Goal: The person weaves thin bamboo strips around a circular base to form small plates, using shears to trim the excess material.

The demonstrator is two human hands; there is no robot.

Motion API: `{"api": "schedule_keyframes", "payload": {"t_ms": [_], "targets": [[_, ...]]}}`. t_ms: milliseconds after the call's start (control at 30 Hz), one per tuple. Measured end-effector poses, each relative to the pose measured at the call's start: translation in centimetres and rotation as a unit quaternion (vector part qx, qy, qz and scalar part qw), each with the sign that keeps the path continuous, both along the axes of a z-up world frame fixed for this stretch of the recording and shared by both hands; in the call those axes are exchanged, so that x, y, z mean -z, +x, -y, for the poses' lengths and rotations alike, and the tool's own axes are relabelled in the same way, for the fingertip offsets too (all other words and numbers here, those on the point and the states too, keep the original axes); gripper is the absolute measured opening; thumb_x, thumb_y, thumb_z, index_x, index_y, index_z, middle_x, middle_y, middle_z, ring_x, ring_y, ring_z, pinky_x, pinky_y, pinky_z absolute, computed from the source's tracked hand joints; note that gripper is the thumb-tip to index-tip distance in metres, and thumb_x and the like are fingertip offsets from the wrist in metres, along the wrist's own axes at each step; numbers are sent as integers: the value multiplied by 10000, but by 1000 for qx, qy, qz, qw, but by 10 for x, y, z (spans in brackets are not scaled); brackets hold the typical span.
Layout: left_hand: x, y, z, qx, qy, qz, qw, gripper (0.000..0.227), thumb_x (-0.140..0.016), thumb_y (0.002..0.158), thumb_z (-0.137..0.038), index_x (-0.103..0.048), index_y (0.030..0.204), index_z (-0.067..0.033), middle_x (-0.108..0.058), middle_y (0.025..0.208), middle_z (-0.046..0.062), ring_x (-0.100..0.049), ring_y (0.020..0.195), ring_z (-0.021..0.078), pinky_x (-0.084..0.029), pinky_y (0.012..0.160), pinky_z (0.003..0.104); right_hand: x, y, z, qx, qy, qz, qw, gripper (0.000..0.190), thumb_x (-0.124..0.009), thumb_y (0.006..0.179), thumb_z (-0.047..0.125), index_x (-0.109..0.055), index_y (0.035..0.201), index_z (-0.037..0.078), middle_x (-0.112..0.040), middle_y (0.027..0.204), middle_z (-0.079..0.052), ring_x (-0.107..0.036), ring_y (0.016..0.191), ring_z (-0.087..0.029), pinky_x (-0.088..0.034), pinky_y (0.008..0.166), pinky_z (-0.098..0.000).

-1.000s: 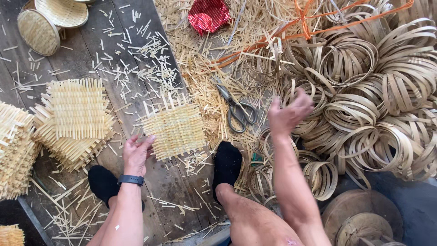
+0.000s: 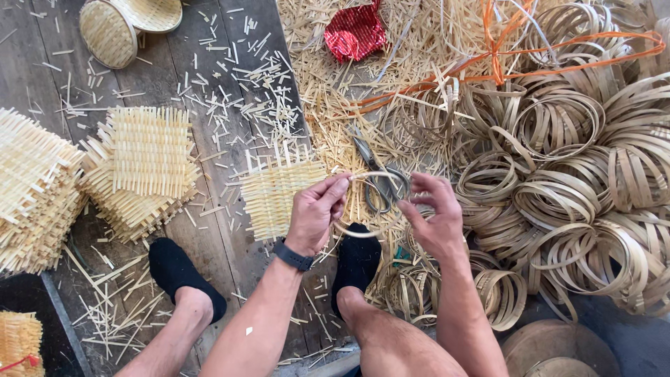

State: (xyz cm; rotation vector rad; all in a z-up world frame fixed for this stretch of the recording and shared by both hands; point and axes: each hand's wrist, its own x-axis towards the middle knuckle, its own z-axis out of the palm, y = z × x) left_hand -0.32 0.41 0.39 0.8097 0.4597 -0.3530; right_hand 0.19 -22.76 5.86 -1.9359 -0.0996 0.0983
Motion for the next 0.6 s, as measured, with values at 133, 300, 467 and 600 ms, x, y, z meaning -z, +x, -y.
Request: {"api": "schedule_keyframes", "payload": {"t_ms": [133, 300, 467, 600], "targets": [[-20, -13, -2, 46, 71, 5, 996, 250, -721, 954, -161, -774, 1168, -43, -668, 769, -2, -532, 620, 50, -440, 536, 192, -11, 16, -40, -69, -118, 90, 986, 264, -805, 891, 76, -723, 1142, 81, -696, 1032, -74, -742, 873, -147, -633, 722, -264], [-34, 6, -29, 148, 59, -118, 980, 560, -536, 857, -619, -738, 843, -97, -638, 693, -3, -554, 572, 84, -419, 450, 241, -21, 20, -68, -187, -175, 222, 941, 300, -840, 820, 99, -779, 1113, 78, -642, 873, -38, -659, 765, -187, -538, 600, -317], [-25, 9, -25, 231, 52, -198, 951, 775, -294, 864, -917, -404, 586, -202, -340, 530, -81, -266, 406, 52, -142, 343, 244, -25, 16, -93, -210, -251, 309, 893, 350, -725, 699, 1, -740, 1046, 45, -593, 870, -55, -615, 765, -216, -540, 641, -342], [-17, -3, -20, 154, 55, -227, 960, 777, -321, 837, -904, -432, 575, -180, -322, 512, -80, -245, 386, 70, -148, 358, 277, -11, 6, -101, -196, -266, 292, 898, 209, -726, 745, -7, -716, 946, 50, -525, 751, -42, -587, 681, -203, -499, 579, -353]]}}
